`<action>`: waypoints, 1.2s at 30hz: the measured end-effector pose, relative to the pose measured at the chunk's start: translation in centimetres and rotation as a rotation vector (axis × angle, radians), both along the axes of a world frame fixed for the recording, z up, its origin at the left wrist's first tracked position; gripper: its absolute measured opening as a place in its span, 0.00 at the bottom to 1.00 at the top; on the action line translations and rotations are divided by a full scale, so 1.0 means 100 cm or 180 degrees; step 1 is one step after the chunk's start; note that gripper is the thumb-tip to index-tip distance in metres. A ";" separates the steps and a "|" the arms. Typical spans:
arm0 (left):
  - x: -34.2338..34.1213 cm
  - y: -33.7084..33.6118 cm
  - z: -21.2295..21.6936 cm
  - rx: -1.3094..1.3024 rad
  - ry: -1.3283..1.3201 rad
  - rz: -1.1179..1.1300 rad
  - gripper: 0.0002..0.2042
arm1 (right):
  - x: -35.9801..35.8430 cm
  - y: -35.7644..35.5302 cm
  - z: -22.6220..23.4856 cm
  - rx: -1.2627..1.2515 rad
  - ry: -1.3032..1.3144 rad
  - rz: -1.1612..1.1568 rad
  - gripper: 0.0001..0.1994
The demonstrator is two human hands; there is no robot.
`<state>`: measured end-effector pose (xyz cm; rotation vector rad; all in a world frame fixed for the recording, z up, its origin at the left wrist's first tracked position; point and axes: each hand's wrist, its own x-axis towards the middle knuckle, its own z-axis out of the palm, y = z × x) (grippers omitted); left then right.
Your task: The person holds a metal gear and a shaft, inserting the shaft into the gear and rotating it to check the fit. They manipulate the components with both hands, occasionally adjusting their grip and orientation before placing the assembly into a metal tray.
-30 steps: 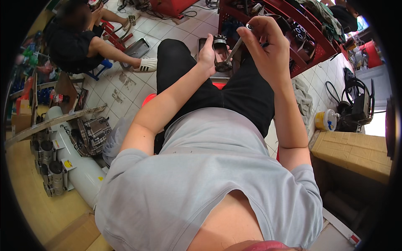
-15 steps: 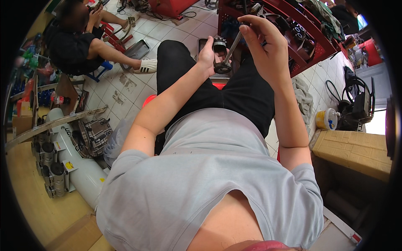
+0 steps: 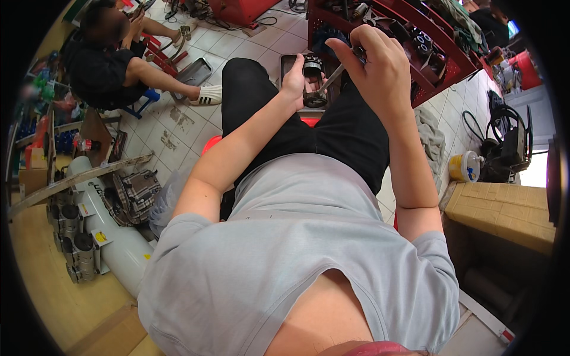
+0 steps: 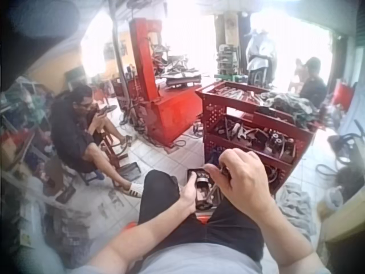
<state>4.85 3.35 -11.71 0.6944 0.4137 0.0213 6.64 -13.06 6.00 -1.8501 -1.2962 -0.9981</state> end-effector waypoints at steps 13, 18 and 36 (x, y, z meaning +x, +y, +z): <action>-0.001 -0.004 0.000 0.0346 0.0205 0.0034 0.25 | 0.003 -0.005 0.000 -0.0601 0.0063 -0.1136 0.24; 0.000 -0.004 0.001 0.0277 0.0349 0.0286 0.27 | 0.012 -0.011 0.003 -0.0321 -0.0008 -0.1315 0.26; -0.004 -0.009 0.007 -0.0075 0.0247 0.0077 0.28 | 0.004 -0.002 -0.001 -0.0195 -0.0153 -0.0988 0.24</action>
